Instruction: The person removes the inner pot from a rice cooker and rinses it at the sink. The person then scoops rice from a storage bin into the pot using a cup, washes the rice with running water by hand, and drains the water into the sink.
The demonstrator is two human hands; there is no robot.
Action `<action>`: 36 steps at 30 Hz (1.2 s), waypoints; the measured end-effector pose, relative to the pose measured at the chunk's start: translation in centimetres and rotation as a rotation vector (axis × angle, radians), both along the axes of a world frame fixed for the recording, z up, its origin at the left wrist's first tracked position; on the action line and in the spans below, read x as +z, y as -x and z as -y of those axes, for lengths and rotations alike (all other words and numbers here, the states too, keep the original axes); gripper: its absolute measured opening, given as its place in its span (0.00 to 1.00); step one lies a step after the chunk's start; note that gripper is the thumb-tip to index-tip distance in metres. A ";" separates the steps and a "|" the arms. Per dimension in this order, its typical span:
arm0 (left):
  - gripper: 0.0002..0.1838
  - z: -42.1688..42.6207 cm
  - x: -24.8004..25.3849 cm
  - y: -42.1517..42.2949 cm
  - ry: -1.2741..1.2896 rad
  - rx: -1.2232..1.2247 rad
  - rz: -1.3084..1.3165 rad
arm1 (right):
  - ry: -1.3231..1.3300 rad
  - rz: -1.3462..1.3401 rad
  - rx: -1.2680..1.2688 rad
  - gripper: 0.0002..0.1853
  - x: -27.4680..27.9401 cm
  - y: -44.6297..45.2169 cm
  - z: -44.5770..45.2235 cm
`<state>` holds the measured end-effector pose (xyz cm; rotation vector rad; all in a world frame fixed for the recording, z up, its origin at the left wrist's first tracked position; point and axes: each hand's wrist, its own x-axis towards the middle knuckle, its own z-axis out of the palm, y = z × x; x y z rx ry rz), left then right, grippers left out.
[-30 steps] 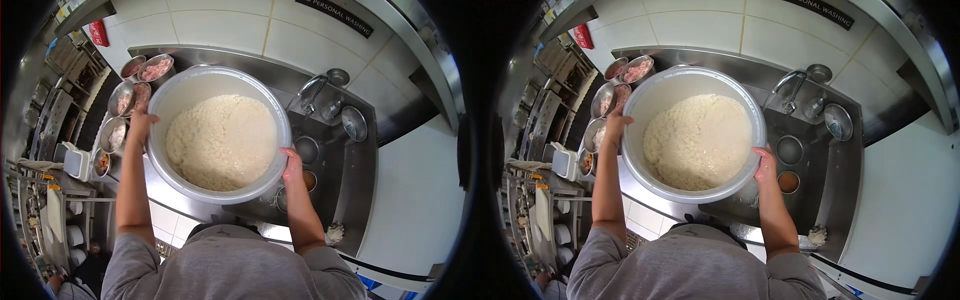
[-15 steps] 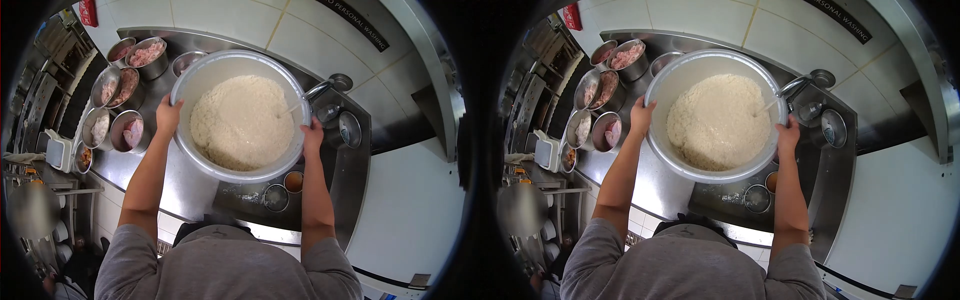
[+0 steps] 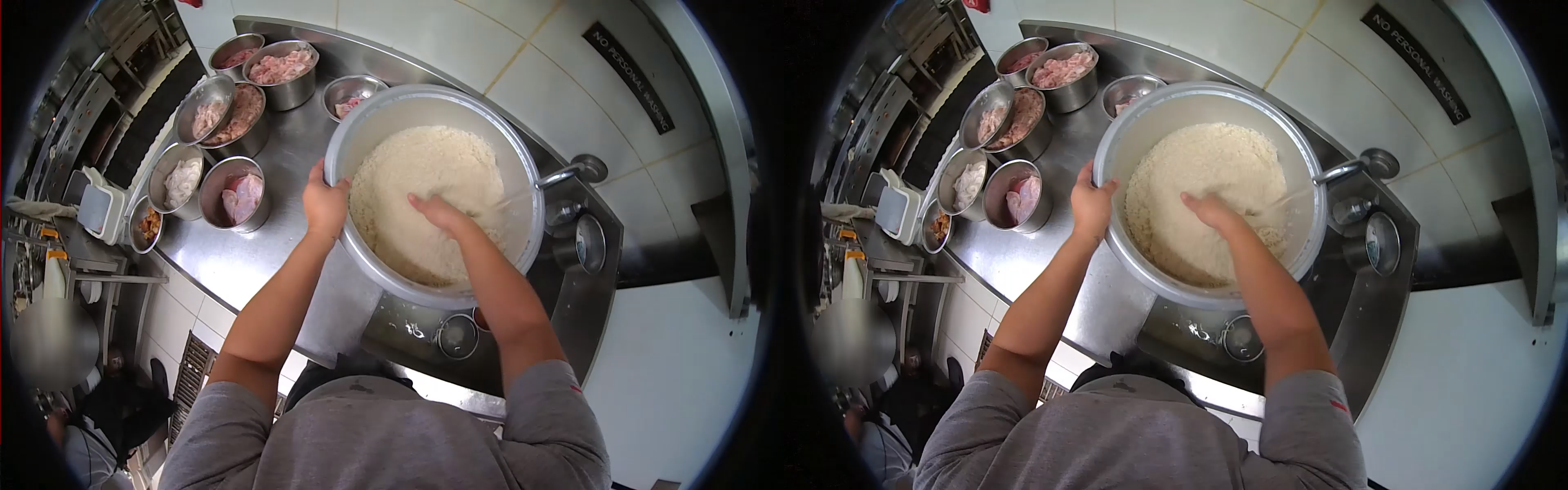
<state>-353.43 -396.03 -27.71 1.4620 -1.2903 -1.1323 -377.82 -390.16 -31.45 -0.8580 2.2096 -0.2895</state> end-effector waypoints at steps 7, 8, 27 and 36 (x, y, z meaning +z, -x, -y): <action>0.31 -0.2 0.9 -0.3 -0.022 0.012 0.008 | 0.301 -0.121 -0.082 0.53 -2.4 13.6 6.6; 0.31 -0.2 1.0 -0.3 -0.009 0.003 0.047 | 0.370 -0.057 -0.138 0.56 -2.4 12.4 7.4; 0.31 -3.6 1.7 -0.1 -0.051 0.055 0.131 | 0.111 -0.506 0.462 0.22 -2.5 13.3 -0.2; 0.33 -3.2 1.8 0.1 -0.042 0.044 0.171 | 0.151 -0.273 0.346 0.53 -5.3 4.5 11.2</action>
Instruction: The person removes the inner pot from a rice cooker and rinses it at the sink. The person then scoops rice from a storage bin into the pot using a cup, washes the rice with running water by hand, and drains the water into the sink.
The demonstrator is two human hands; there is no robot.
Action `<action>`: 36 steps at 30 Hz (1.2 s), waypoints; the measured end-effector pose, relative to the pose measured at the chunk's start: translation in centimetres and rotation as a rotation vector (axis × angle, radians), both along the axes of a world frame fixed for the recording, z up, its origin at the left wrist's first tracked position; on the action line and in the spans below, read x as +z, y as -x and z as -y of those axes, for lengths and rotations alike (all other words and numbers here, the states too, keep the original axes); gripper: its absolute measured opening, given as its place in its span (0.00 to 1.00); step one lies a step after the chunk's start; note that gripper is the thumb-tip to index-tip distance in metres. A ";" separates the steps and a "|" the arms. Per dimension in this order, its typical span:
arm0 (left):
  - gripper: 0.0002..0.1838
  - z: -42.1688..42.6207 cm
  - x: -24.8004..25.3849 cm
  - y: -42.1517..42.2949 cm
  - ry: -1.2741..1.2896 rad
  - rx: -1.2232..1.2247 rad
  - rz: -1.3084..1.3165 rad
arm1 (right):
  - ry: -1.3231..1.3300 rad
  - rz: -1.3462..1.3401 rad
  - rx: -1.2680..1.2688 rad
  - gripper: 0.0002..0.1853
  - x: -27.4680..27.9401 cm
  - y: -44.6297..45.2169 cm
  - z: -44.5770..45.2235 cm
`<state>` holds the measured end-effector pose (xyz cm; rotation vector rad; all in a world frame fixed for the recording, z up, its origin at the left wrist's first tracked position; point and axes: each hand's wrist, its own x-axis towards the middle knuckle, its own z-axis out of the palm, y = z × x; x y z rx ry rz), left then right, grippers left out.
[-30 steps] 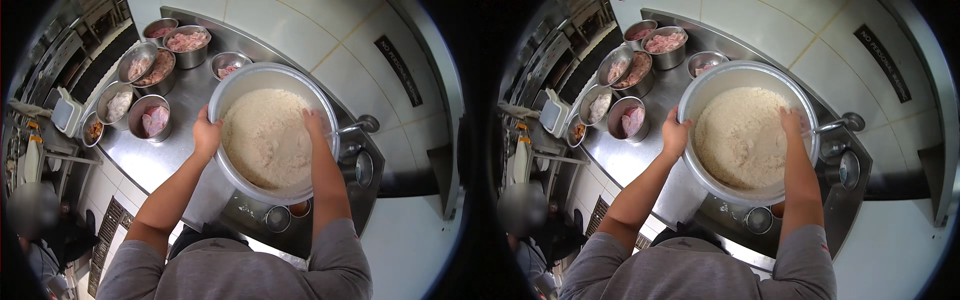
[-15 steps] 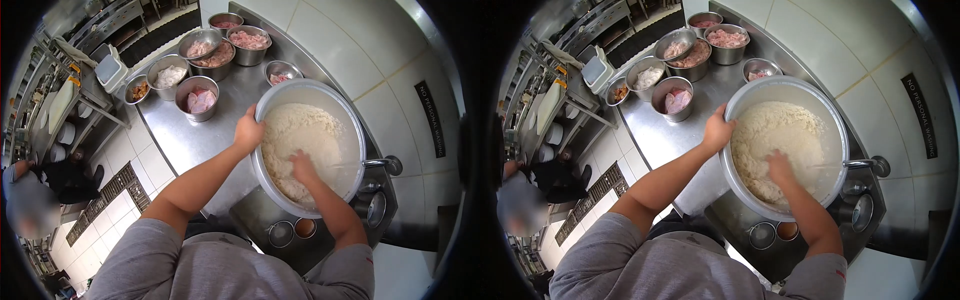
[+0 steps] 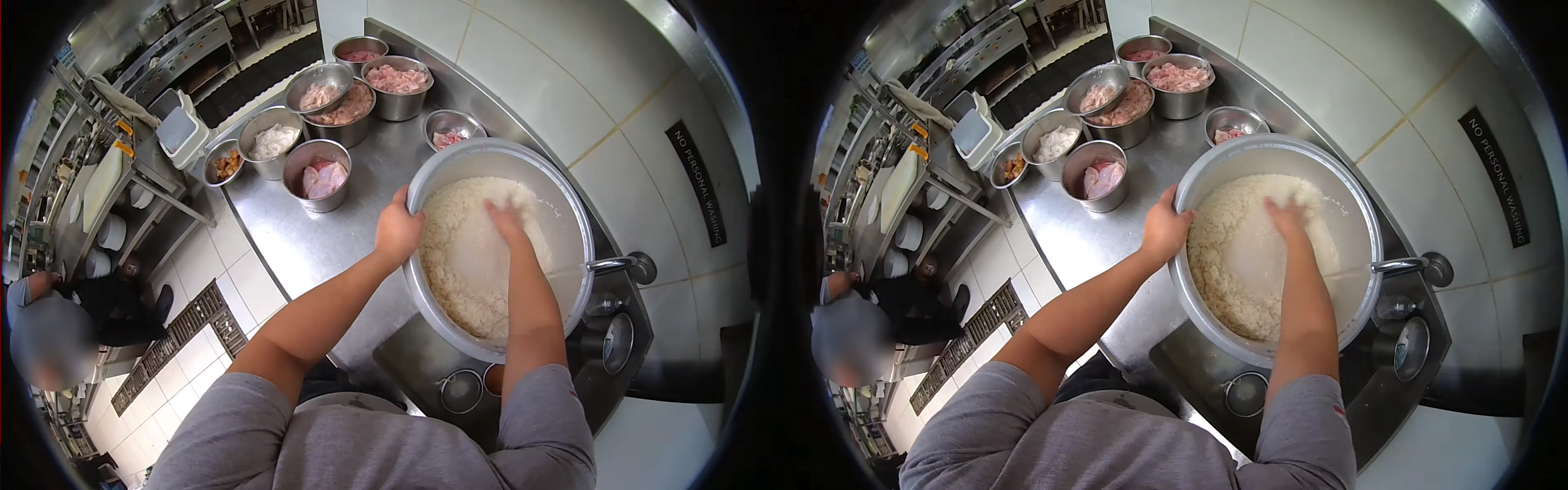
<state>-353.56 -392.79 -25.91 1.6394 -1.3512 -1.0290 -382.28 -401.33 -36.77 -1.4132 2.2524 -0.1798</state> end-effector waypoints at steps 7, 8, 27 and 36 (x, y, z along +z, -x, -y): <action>0.31 -0.1 -0.1 0.0 0.003 0.002 0.002 | -0.258 0.240 0.595 0.28 7.3 -1.3 0.5; 0.31 -0.2 -0.2 0.0 0.028 -0.004 0.021 | 0.088 0.249 0.705 0.25 3.7 3.1 2.5; 0.31 -0.1 0.1 0.3 0.032 0.000 0.053 | -0.178 0.861 -0.478 0.42 7.3 1.3 -5.1; 0.29 0.4 -1.0 0.1 0.061 -0.005 -0.003 | -0.080 -0.072 0.392 0.52 3.8 -9.4 0.4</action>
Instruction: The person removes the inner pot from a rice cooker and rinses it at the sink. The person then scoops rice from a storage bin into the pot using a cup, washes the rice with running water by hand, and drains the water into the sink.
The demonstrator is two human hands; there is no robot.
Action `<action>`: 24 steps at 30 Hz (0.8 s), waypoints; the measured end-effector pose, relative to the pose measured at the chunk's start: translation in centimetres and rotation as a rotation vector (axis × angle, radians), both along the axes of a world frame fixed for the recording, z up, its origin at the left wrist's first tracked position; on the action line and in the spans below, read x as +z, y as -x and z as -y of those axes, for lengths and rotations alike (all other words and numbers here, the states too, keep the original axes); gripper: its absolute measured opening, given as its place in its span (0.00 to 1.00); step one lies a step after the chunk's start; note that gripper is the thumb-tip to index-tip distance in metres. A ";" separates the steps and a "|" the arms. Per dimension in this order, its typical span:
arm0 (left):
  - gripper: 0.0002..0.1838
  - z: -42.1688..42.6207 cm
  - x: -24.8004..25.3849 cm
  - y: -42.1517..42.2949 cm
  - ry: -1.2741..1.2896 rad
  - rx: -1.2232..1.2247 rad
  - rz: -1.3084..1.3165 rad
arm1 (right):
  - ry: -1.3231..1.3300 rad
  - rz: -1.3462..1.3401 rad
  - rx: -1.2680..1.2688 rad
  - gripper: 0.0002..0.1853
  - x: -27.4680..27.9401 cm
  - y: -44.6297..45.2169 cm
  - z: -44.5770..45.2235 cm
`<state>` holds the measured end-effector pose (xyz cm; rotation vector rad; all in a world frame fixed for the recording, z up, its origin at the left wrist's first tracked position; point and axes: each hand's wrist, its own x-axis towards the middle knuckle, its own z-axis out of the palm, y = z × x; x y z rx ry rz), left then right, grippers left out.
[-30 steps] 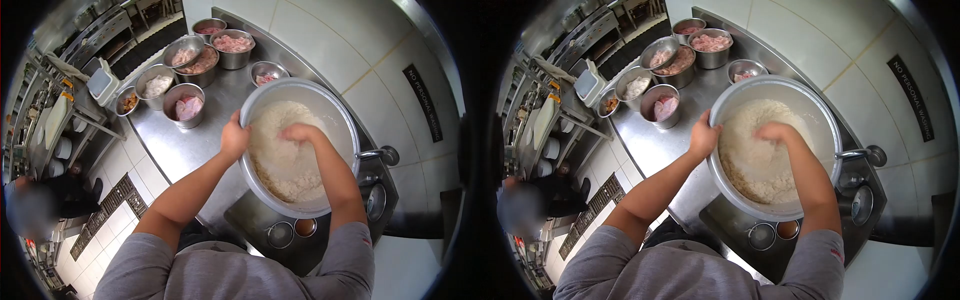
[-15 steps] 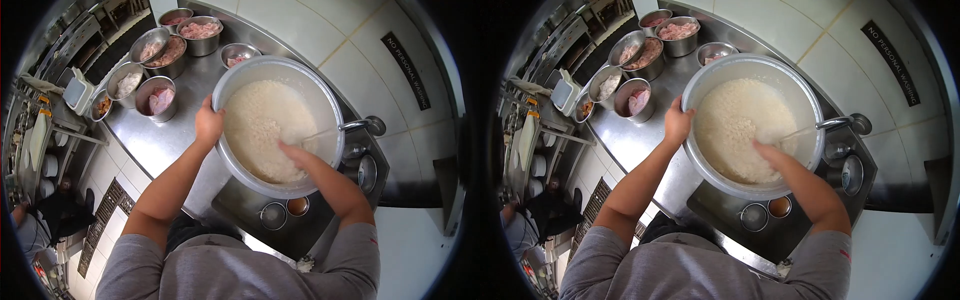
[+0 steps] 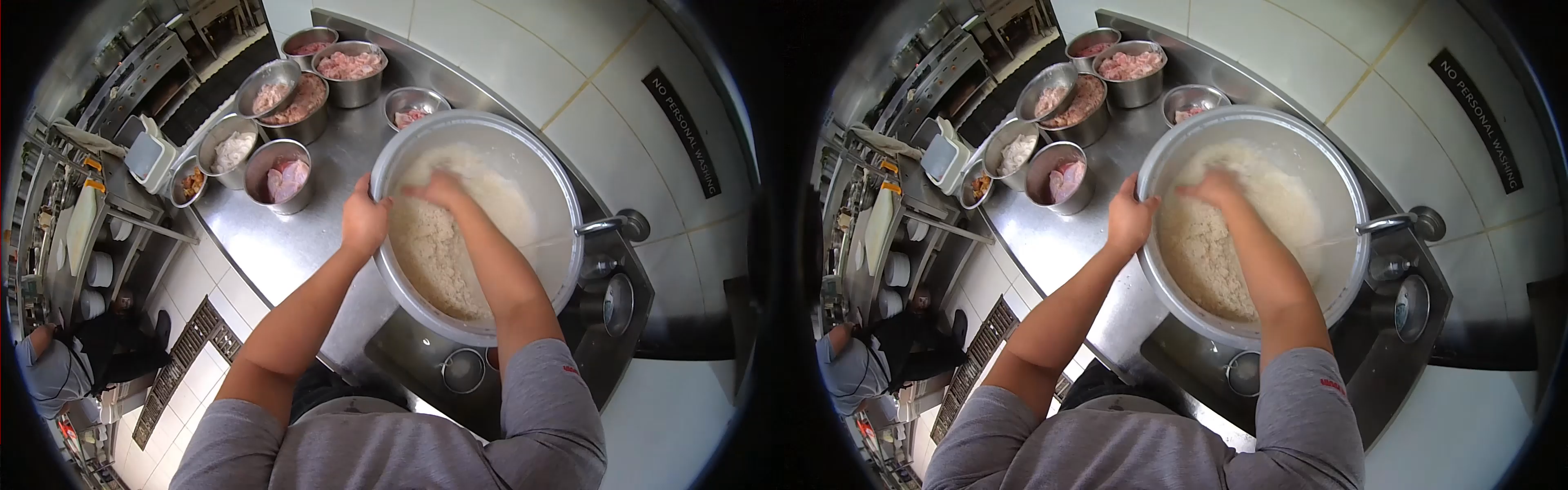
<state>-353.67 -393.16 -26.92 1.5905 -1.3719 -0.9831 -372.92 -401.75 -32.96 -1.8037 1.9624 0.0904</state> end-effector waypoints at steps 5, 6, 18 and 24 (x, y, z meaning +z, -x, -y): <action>0.30 0.0 0.2 0.1 -0.031 -0.011 0.026 | 0.070 -0.109 0.446 0.41 2.9 -0.3 -11.9; 0.30 0.1 -0.2 0.2 -0.016 -0.006 0.021 | 0.067 -0.067 0.501 0.38 2.9 1.3 -13.5; 0.32 -0.3 0.4 0.1 -0.015 -0.020 -0.001 | 0.177 -0.054 -0.360 0.25 1.5 18.6 -13.4; 0.32 0.1 -0.2 0.1 -0.007 -0.009 0.001 | -0.078 -0.341 -0.251 0.25 -1.6 22.9 -1.6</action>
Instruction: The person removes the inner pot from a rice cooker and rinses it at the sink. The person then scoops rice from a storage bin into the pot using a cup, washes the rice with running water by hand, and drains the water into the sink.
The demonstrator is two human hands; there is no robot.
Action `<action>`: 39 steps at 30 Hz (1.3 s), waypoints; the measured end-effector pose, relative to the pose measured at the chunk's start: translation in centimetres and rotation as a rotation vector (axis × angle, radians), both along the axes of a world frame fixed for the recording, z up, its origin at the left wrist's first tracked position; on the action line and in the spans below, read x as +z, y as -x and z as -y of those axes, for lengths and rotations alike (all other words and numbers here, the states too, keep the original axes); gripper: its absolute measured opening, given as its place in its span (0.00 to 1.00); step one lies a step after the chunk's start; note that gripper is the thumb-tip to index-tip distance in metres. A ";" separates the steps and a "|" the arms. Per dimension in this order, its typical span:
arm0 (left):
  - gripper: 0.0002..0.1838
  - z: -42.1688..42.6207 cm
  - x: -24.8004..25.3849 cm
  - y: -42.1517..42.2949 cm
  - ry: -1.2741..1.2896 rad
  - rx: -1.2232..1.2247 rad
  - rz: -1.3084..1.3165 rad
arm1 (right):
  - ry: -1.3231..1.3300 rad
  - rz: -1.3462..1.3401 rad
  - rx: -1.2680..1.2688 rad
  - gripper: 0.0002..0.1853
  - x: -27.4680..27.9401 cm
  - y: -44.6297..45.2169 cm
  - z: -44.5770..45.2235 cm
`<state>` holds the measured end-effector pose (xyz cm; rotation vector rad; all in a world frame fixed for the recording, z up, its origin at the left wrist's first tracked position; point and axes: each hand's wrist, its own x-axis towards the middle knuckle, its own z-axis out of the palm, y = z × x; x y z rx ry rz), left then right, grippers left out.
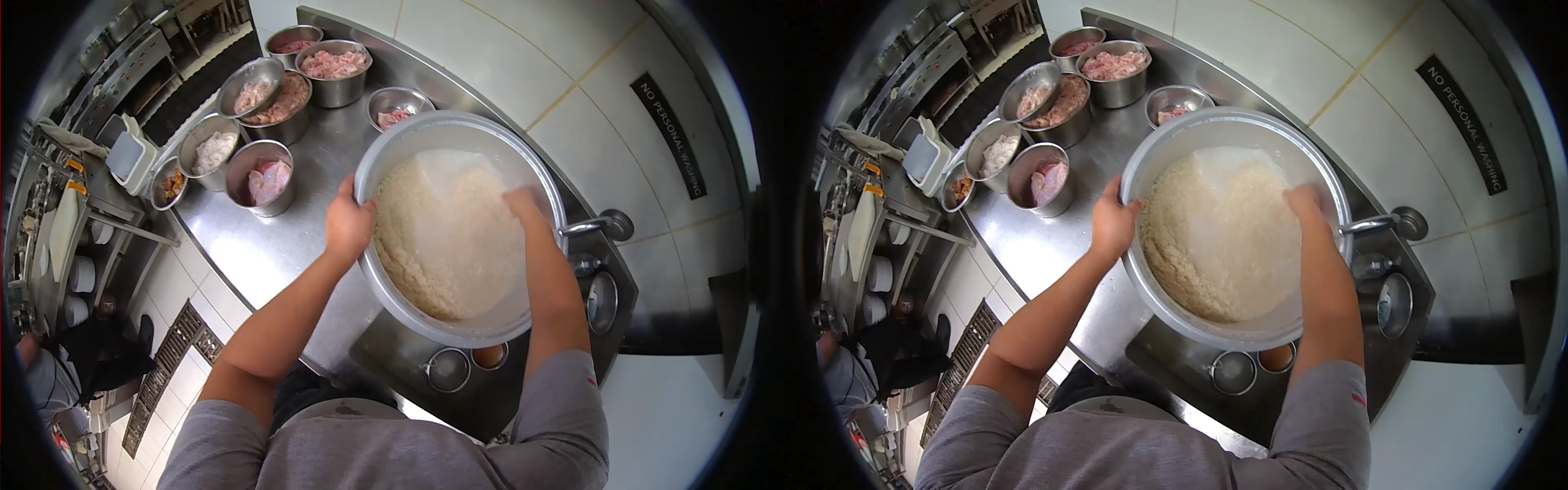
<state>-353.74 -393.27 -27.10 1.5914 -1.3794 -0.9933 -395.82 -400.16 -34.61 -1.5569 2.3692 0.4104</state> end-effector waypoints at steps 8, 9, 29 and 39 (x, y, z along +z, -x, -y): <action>0.32 0.9 1.1 -0.3 -0.055 -0.022 0.044 | 0.205 0.509 0.443 0.18 -1.9 -23.5 7.8; 0.32 1.0 1.0 -0.4 -0.067 -0.024 0.039 | 0.125 0.455 0.525 0.18 -1.8 -25.5 5.5; 0.32 1.8 1.4 -0.5 -0.021 -0.056 0.061 | 0.867 1.332 -0.971 0.22 4.5 -4.0 -12.6; 0.31 5.0 -0.1 -1.5 -0.072 -0.155 -0.033 | 0.964 1.185 -0.895 0.23 7.4 -4.6 -17.1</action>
